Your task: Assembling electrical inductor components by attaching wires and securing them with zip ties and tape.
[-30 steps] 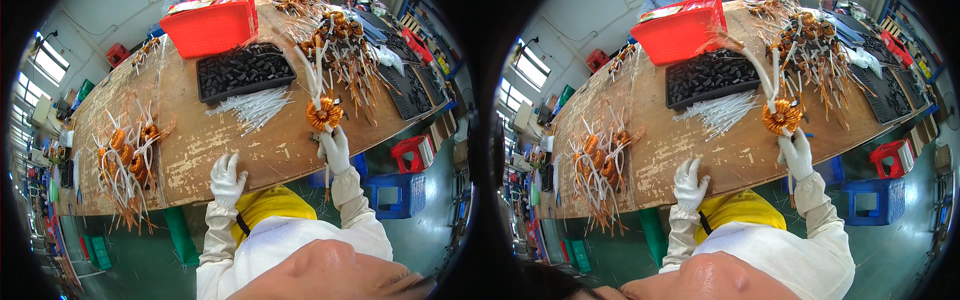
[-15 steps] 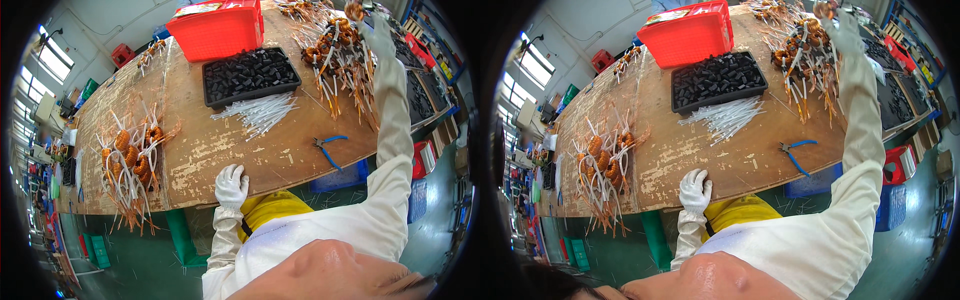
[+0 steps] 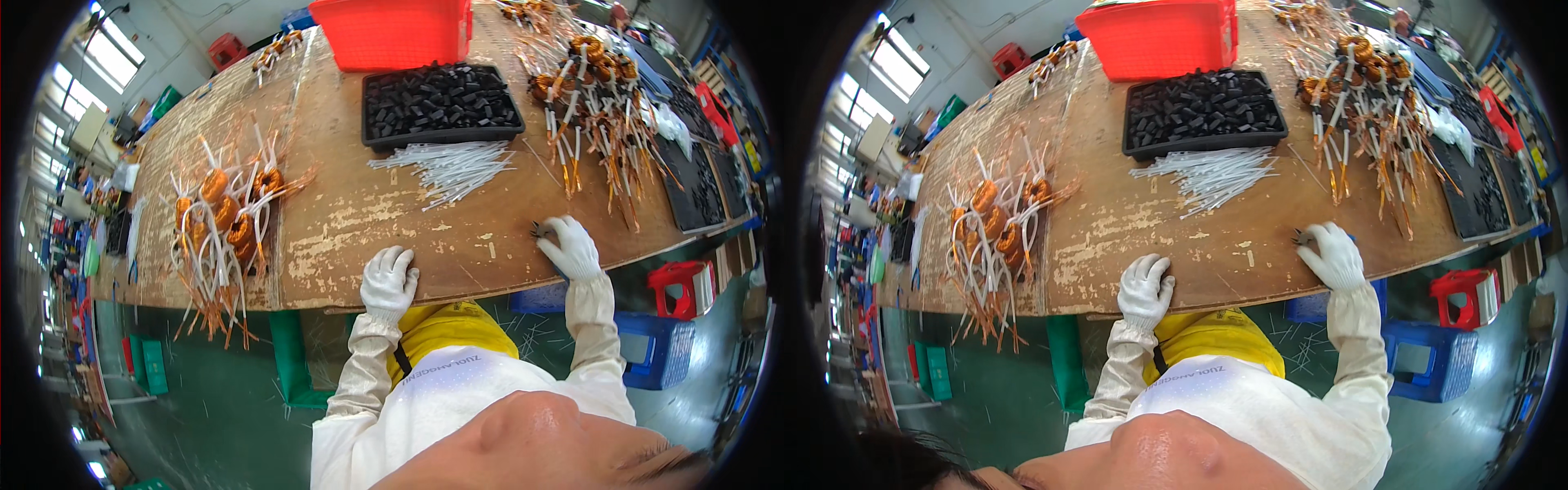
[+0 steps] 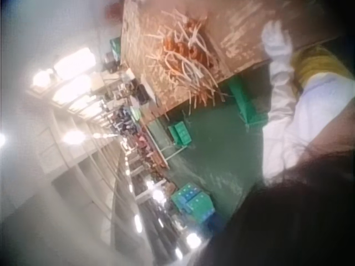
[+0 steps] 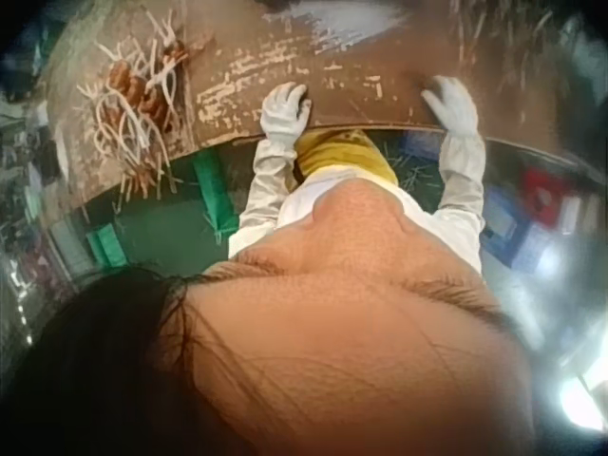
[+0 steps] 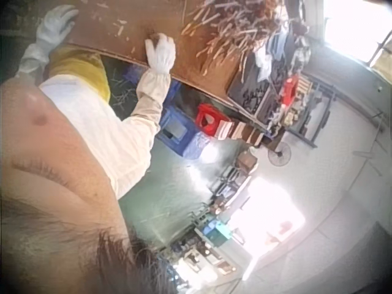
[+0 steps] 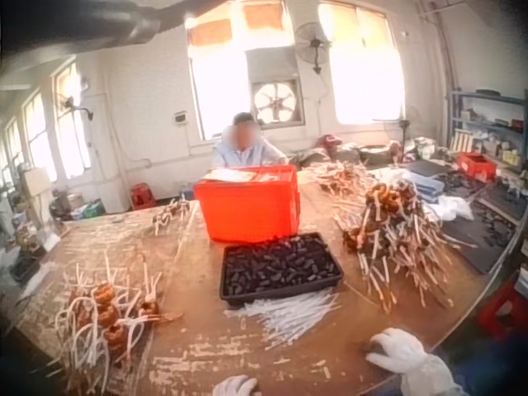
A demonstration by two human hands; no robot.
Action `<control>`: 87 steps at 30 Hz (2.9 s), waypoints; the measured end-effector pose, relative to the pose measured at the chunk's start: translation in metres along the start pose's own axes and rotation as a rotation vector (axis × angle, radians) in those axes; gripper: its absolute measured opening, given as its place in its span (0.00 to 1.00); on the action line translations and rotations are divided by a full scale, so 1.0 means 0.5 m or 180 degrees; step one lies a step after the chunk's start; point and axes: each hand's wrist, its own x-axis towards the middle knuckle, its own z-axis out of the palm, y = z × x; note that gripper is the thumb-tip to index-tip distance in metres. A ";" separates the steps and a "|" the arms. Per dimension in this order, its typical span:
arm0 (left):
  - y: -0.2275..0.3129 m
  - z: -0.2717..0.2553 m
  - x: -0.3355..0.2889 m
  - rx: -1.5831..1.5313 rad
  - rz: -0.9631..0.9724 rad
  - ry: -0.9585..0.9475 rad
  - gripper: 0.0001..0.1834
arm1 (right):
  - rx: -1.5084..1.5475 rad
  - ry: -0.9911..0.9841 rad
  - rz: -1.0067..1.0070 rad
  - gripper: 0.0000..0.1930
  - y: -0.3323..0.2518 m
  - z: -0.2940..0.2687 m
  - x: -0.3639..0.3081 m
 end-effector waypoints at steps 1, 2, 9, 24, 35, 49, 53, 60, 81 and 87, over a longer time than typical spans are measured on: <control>-0.001 -0.005 -0.005 -0.0013 -0.0002 -0.0009 0.19 | -0.0271 0.0189 0.0093 0.20 0.016 0.020 -0.017; 0.000 -0.012 -0.009 -0.0014 -0.0018 0.0016 0.19 | -0.0531 0.0381 0.0165 0.20 0.030 0.033 -0.034; -0.008 -0.008 0.003 -0.0277 0.0171 0.0125 0.18 | -0.0566 0.0571 0.0138 0.11 0.111 0.079 -0.059; -0.195 -0.340 0.096 0.1236 0.0025 0.1721 0.18 | 0.1258 0.1244 -0.0421 0.11 -0.063 0.240 -0.001; -0.427 -0.360 0.055 0.1287 -0.2421 0.2065 0.26 | 0.0551 0.1369 -0.0649 0.10 -0.106 0.259 0.004; -0.215 -0.217 0.034 0.0697 -0.2030 0.0130 0.20 | 0.0319 0.1405 -0.0705 0.10 -0.107 0.252 0.001; -0.129 -0.100 -0.007 -0.3464 -0.2863 -0.0512 0.18 | 0.0308 0.1374 -0.0744 0.10 -0.113 0.252 0.000; 0.079 -0.037 0.000 -0.4167 -0.2675 -0.1535 0.21 | 0.0367 0.1305 -0.0572 0.09 -0.126 0.249 0.003; -0.030 -0.269 -0.119 -0.0753 -0.2376 -0.1177 0.32 | 0.1127 0.0004 -0.0693 0.29 -0.275 0.278 0.032; 0.020 -0.175 -0.086 -0.2598 -0.2037 -0.1984 0.28 | 0.1256 -0.0229 -0.0761 0.28 -0.272 0.261 0.070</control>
